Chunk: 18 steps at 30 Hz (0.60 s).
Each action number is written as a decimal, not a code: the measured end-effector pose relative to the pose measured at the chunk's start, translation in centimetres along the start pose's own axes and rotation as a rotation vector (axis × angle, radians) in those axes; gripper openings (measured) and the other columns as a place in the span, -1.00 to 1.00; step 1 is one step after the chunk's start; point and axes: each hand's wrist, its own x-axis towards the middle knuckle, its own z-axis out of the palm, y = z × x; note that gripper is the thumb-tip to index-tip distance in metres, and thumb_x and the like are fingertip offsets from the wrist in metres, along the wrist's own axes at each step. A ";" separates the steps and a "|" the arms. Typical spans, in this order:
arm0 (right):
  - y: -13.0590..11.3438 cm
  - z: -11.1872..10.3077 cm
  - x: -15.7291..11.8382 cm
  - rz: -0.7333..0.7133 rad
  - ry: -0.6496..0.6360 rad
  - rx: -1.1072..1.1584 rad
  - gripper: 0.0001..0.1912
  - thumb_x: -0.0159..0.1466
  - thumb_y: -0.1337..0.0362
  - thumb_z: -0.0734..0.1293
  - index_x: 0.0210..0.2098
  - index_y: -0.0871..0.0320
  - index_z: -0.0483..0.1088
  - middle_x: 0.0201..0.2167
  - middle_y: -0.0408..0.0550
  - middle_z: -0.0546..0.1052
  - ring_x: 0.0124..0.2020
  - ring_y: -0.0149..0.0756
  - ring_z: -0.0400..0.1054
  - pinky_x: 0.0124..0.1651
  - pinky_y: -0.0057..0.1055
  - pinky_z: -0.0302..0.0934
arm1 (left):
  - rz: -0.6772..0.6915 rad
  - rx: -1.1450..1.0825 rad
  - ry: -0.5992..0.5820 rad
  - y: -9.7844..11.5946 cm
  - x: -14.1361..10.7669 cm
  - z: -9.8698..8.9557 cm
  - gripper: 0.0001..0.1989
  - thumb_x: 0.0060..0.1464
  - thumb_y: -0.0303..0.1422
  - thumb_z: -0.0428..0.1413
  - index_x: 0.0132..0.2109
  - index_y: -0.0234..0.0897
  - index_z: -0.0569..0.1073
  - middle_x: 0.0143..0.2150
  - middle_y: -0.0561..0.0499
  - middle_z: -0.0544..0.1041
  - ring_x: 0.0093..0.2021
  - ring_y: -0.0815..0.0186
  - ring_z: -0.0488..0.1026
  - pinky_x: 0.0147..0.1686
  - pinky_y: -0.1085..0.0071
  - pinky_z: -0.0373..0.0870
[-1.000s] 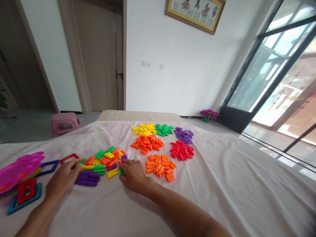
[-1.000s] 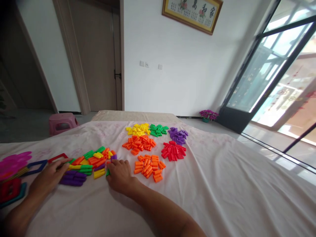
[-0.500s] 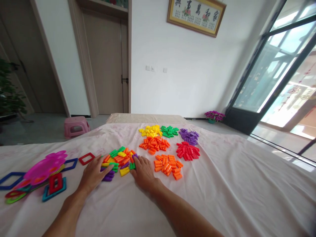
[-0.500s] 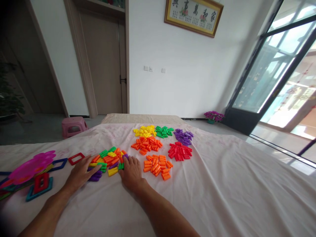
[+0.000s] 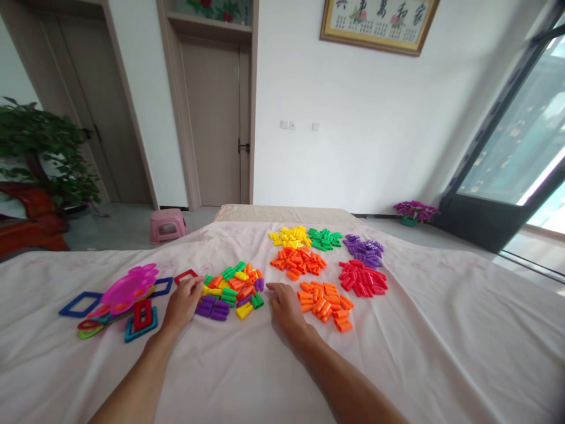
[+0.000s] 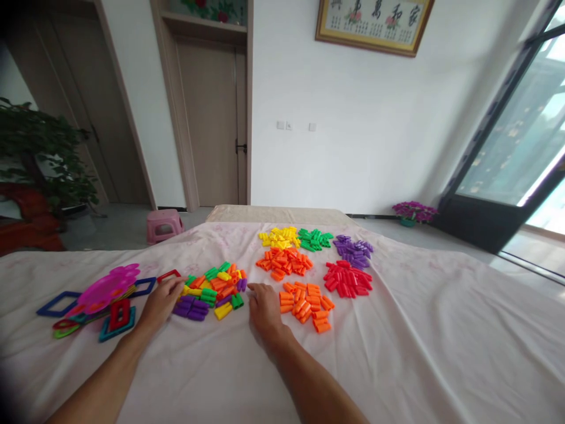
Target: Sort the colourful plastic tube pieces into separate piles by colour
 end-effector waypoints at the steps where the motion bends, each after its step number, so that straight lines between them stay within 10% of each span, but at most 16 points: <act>1: -0.1 -0.1 0.1 -0.009 -0.001 -0.013 -0.62 0.29 0.41 0.22 0.05 0.13 0.49 0.00 0.02 0.57 0.04 -0.17 0.39 0.17 -0.28 0.20 | 0.005 0.011 -0.010 -0.1 -0.1 0.0 -0.53 0.15 -0.10 -0.05 -0.02 -0.28 0.56 0.02 -0.14 0.58 0.00 0.13 0.53 0.03 0.28 0.42; 8: -1.2 0.0 2.4 -0.133 -0.105 -0.141 -0.53 0.35 0.39 0.19 0.24 0.06 0.33 0.24 0.00 0.41 0.23 -0.16 0.24 0.25 -0.22 0.12 | 0.022 0.075 -0.002 -0.2 -0.3 0.0 -0.55 0.15 -0.10 -0.06 -0.02 -0.24 0.57 0.00 -0.10 0.59 -0.01 0.15 0.54 -0.01 0.31 0.43; 18: -1.6 -0.4 2.6 0.004 -0.166 -0.186 -0.57 0.25 0.28 0.33 0.12 0.06 0.37 -0.02 0.05 0.42 -0.02 -0.17 0.35 -0.03 -0.31 0.23 | 0.041 0.162 -0.047 -1.4 0.4 0.2 -0.55 0.13 -0.09 -0.05 -0.03 -0.19 0.58 0.00 -0.06 0.60 0.01 0.15 0.53 -0.03 0.35 0.42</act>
